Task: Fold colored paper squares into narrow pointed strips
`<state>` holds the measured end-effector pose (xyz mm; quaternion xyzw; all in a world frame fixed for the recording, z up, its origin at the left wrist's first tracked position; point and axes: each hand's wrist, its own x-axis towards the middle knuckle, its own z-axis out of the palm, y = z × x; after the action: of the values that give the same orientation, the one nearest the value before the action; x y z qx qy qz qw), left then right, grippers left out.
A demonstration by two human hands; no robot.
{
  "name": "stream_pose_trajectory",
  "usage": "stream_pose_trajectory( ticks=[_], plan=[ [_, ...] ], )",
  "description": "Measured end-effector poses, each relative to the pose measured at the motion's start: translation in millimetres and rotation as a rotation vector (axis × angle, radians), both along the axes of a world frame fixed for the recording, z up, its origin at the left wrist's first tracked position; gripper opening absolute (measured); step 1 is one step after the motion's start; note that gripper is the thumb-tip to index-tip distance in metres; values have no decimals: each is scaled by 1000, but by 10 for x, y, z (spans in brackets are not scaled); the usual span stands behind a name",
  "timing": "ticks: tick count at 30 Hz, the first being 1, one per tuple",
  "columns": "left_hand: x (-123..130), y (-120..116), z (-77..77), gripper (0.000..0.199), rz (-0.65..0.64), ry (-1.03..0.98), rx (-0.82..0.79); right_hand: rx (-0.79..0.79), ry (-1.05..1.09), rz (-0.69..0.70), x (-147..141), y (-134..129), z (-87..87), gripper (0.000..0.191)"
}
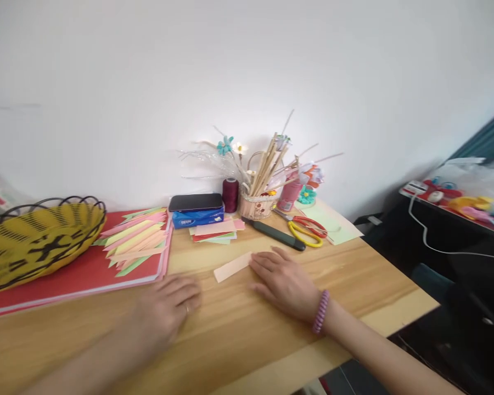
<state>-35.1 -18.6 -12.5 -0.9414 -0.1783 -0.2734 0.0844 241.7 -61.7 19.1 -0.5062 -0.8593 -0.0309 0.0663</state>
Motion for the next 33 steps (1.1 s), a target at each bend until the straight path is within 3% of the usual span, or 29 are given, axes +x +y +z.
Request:
stream_pose_trajectory(
  ticks=[4,8,12,17,24,29,33],
  plan=[
    [279,77,148,31,170,52,-241,-20,-6,-15,-246,-58,-52,30],
    [464,167,179,14,224,110,-571,-69,34,-10,-365,9,-32,30],
    [520,225,179,9,302,-40,-945,-114,160,-19,-335,184,56,32],
    [540,230,285,12,318,-135,-1101,-341,340,-34,-320,368,109,31],
    [434,286,403,30,279,-240,-1475,-660,693,-29,-235,398,218,35],
    [389,256,534,36,260,-357,-1582,-748,858,-27,-189,364,289,43],
    [390,252,598,35,275,-479,-1592,-699,864,-40,-166,341,320,45]
  ],
)
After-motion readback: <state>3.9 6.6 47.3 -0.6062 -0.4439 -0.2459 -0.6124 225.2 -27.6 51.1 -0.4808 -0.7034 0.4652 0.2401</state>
